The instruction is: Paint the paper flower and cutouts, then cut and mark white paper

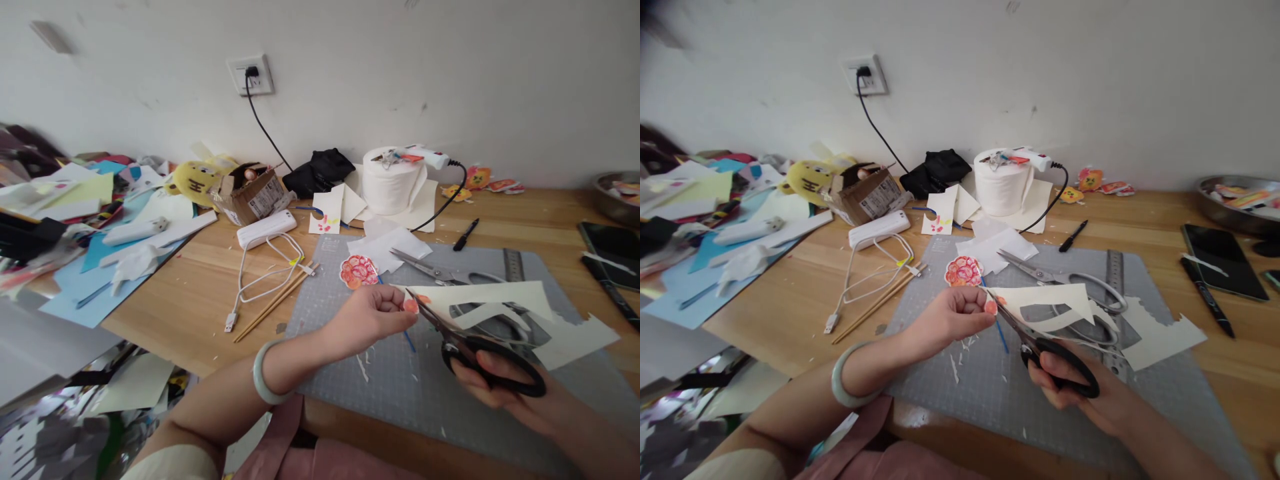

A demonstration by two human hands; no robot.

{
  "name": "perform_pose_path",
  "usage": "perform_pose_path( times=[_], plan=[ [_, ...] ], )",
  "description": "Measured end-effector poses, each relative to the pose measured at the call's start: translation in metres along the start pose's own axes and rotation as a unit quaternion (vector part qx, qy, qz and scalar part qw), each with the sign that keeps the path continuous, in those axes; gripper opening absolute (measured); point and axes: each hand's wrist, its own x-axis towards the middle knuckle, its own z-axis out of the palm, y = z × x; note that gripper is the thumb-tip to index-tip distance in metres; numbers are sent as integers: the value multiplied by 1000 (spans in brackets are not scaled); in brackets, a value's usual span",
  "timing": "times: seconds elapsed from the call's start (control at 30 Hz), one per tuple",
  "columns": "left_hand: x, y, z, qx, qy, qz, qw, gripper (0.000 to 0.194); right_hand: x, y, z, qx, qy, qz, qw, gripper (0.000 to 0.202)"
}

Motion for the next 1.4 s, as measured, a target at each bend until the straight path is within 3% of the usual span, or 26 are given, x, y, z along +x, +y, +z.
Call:
perform_pose_path(
  times=[0.33, 0.73, 0.9, 1.4],
  plan=[
    [0, 2, -1, 7, 7, -22, 1000, 25, 0, 3, -6, 44, -6, 20, 999, 44],
    [3, 7, -4, -26, -10, -64, 998, 21, 7, 0, -11, 132, -55, 67, 987, 47],
    [4, 6, -5, -17, -2, -62, 998, 22, 9, 1, -12, 132, -77, 50, 987, 45],
    [2, 10, -5, 33, 18, -62, 997, 20, 6, 1, -14, 101, -62, 38, 992, 43]
  ],
)
